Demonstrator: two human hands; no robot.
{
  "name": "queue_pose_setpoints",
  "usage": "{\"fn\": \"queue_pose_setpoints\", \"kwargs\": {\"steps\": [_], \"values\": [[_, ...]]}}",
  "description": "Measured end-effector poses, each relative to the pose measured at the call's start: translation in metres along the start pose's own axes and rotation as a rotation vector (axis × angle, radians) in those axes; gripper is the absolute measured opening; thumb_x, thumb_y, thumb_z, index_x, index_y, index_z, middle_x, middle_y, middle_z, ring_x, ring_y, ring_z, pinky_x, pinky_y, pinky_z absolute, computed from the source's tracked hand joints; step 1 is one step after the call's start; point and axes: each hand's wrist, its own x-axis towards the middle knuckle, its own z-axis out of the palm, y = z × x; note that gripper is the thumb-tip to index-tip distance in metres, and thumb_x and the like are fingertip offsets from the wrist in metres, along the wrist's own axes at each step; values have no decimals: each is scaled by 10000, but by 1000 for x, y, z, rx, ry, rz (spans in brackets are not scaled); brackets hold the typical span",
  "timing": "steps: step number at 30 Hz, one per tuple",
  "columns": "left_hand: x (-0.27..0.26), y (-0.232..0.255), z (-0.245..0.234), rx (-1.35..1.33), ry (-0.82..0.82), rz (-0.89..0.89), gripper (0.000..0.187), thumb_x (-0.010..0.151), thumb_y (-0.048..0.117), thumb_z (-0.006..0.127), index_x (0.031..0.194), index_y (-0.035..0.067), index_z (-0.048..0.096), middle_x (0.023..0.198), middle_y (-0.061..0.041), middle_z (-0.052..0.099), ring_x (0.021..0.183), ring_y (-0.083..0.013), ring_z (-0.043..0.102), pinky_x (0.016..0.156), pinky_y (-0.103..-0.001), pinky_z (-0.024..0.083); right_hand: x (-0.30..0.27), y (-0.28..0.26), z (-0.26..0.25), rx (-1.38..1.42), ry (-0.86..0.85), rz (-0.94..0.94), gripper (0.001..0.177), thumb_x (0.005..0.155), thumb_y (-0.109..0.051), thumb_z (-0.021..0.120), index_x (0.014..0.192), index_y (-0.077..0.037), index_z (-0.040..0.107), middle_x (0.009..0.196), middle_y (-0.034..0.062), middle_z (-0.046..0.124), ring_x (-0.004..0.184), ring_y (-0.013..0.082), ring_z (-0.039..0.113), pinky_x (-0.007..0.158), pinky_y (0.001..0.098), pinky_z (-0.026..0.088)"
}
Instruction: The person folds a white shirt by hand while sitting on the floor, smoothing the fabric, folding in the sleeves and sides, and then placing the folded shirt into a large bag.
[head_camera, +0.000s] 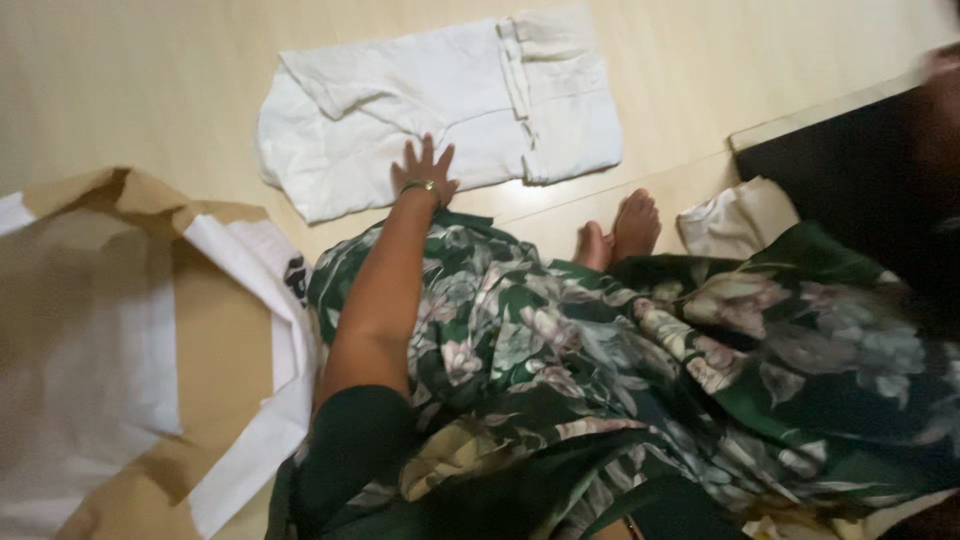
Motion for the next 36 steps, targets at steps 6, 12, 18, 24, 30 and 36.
{"fn": "queue_pose_setpoints", "kwargs": {"steps": [6, 12, 18, 24, 30, 36], "values": [[-5, 11, 10, -2, -72, 45, 729, 1015, 525, 504, 1629, 412, 127, 1740, -8, -11, 1586, -369, 35, 1202, -670, 211, -26, 11, 51, 100, 32, 76, 491, 1014, -469, 563, 1435, -219, 603, 1062, 119, 780, 883, 287, 752, 828, 451, 576], [-10, 10, 22, -35, -123, 31, 736, 1000, 538, 518, 1625, 409, 152, 1734, -10, 43, 1583, -365, 58, 1199, -677, 219, -51, 33, 87, 152, 52, 122, 522, 994, -470, 581, 1460, -236, 587, 1111, 131, 770, 916, 315, 753, 841, 465, 583], [-32, 10, 31, -86, -101, 14, 697, 1014, 526, 513, 1620, 391, 196, 1719, -24, 149, 1571, -372, 132, 1194, -681, 227, -68, 16, 87, 130, 79, 109, 558, 973, -472, 600, 1485, -252, 570, 1160, 143, 761, 949, 343, 753, 854, 478, 591], [-47, -8, 54, -223, -29, 53, 713, 980, 488, 584, 1594, 240, 319, 1620, -116, 374, 1489, -344, 352, 1188, -508, 343, -61, -7, 78, 46, 140, -82, 597, 953, -473, 619, 1510, -269, 554, 1209, 154, 751, 982, 371, 754, 867, 492, 598], [-68, -5, 44, -319, 48, 148, 650, 984, 450, 579, 1547, 155, 443, 1564, -184, 487, 1437, -366, 468, 1173, -438, 401, 37, -102, 91, -81, 36, -323, 708, 955, -565, 578, 1576, -261, 425, 1335, 192, 661, 1200, 386, 655, 992, 496, 550], [-198, 21, -53, -493, 464, 266, 841, 968, 387, 639, 1639, 202, 166, 1594, -261, 348, 1407, -438, 432, 1144, -469, 392, 45, -205, 89, 454, 390, -334, 881, 961, -396, 622, 1691, -142, 199, 1159, 215, 710, 1044, 430, 672, 930, 511, 527]]}}
